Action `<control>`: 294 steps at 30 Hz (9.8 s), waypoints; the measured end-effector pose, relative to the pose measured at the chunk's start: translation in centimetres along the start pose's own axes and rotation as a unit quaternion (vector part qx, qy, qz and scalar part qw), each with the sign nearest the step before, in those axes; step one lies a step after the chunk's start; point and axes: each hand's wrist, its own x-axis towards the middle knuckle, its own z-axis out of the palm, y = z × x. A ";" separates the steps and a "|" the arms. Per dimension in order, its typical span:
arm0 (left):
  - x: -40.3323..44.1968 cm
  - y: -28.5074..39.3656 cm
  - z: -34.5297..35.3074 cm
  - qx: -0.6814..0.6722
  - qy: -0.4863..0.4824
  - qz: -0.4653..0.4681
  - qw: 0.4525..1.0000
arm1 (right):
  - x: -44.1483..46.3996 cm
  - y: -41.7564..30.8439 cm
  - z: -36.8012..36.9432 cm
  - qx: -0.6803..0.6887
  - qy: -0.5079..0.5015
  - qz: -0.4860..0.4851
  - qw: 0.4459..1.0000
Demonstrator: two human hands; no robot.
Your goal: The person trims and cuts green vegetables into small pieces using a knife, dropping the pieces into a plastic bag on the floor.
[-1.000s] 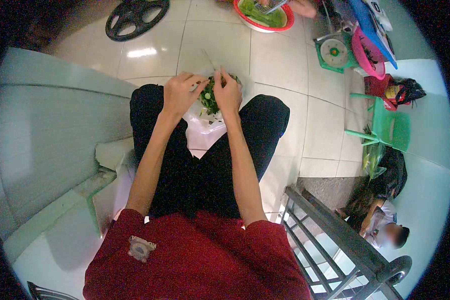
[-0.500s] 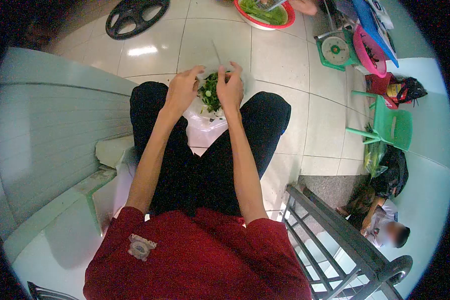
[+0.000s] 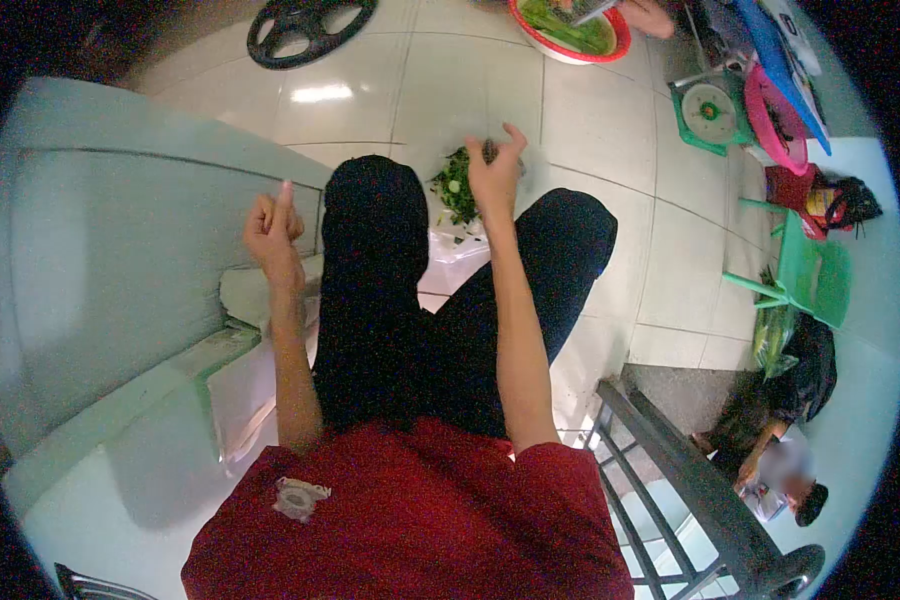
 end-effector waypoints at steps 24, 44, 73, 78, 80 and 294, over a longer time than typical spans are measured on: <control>-5.5 5.2 0.3 -0.065 -0.019 0.059 0.996 | -0.6 -0.8 -0.1 0.070 -0.012 -0.002 0.997; -10.1 -3.0 -7.2 0.316 0.001 0.014 0.949 | -1.2 -2.7 -0.2 0.078 -0.016 -0.049 0.996; -23.1 -10.1 -17.4 -0.070 -0.125 -0.636 0.759 | -2.4 -5.1 -6.4 0.174 -0.144 0.087 0.970; -24.4 -10.4 -17.9 -0.059 -0.084 -0.533 0.840 | -2.5 -1.5 -6.4 0.106 -0.122 0.084 0.983; -23.9 -10.0 -17.4 -0.035 -0.056 -0.457 0.887 | -2.0 0.3 -6.0 0.059 -0.136 0.058 0.987; 0.2 1.6 18.4 0.275 -0.333 0.203 0.879 | -36.4 27.3 -20.2 0.123 0.062 0.396 0.908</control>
